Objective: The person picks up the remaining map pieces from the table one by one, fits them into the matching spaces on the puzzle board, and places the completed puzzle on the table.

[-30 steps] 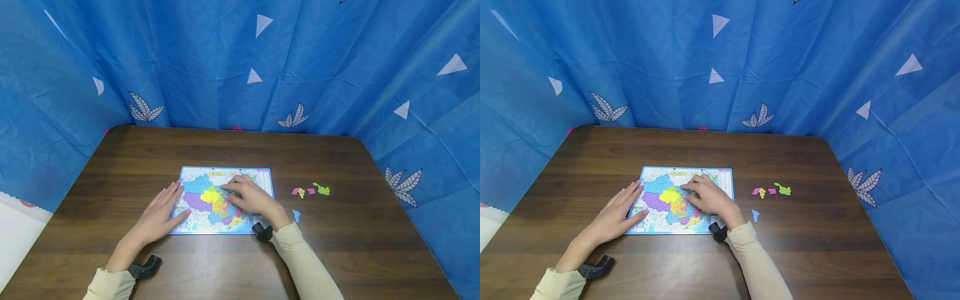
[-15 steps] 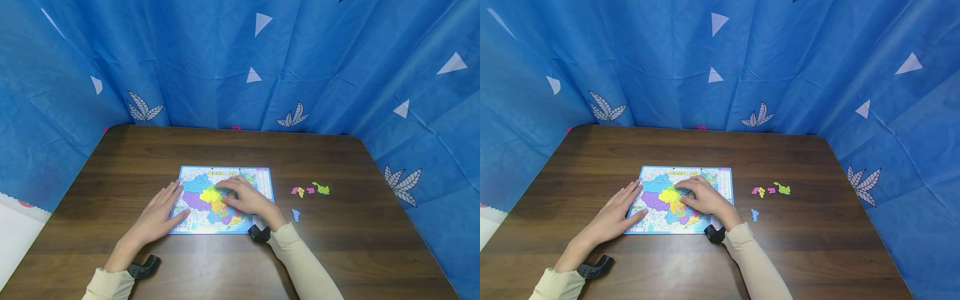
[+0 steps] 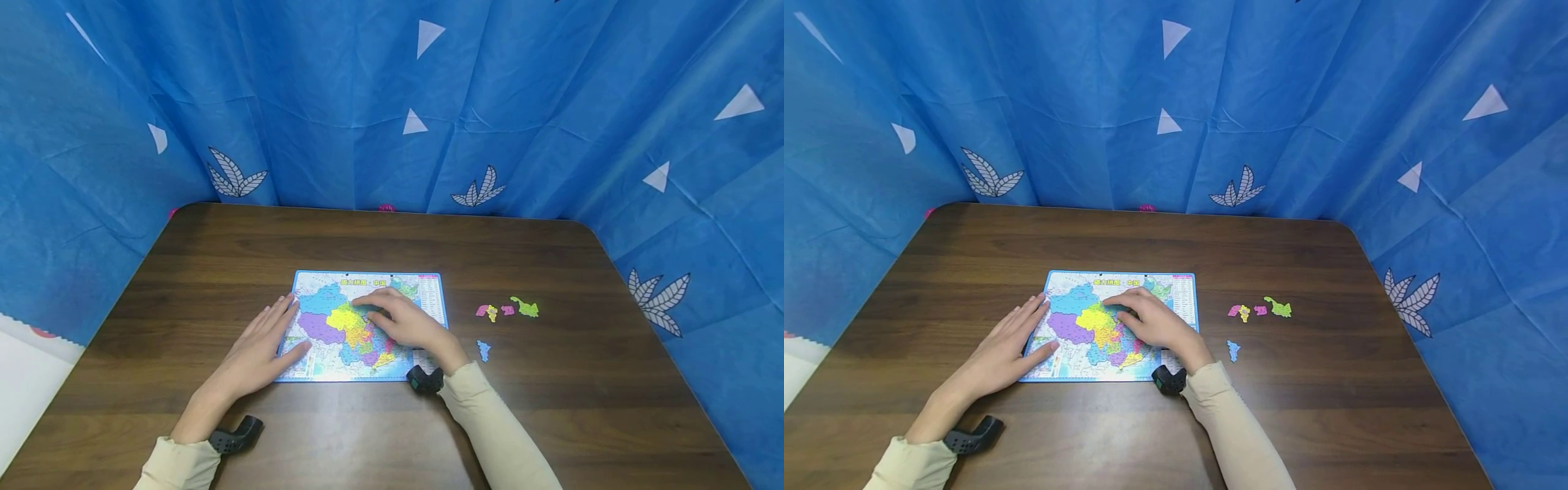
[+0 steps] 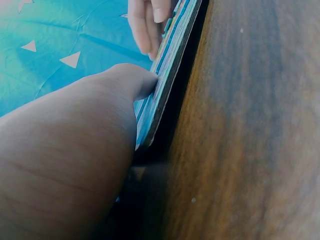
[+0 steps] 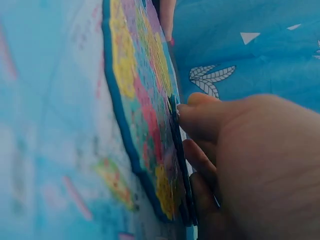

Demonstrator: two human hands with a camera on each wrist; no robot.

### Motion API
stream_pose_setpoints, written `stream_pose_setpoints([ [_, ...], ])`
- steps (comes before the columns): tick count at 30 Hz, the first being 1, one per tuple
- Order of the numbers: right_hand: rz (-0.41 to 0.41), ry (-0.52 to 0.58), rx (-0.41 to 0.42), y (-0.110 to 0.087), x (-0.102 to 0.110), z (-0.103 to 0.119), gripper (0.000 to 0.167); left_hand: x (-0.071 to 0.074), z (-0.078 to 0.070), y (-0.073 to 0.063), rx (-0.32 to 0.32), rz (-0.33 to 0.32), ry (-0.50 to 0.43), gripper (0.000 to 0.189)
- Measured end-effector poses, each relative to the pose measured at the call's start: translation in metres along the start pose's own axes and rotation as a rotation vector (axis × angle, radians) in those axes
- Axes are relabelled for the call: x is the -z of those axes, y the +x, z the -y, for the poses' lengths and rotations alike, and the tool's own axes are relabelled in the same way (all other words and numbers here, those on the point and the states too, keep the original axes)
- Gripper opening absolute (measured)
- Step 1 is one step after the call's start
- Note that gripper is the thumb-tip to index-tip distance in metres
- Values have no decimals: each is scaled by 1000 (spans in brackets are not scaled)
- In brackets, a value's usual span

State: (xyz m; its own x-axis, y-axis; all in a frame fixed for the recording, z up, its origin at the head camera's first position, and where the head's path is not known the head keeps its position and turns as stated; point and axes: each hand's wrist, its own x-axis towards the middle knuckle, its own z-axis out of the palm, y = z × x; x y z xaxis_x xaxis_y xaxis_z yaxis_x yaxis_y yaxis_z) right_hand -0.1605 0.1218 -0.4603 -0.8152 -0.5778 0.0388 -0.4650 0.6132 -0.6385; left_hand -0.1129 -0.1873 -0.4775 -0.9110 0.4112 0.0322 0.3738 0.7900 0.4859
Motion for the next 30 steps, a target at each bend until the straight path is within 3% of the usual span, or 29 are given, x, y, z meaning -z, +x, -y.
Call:
stream_pose_setpoints([
  [7, -63, -15, 23, 2, 0, 3, 32, -1, 1, 0, 2, 2, -5, 86],
  [15, -104, -133, -58, 4, -3, 10, 27, -1, 2, -1, -2, 1, -3, 85],
  [19, -121, -180, -58, 5, -2, 11, 26, -1, 2, -1, -2, -1, -3, 85],
  [30, -157, -145, -104, 4, -3, 13, 21, -1, 1, 0, 2, -3, -3, 85],
])
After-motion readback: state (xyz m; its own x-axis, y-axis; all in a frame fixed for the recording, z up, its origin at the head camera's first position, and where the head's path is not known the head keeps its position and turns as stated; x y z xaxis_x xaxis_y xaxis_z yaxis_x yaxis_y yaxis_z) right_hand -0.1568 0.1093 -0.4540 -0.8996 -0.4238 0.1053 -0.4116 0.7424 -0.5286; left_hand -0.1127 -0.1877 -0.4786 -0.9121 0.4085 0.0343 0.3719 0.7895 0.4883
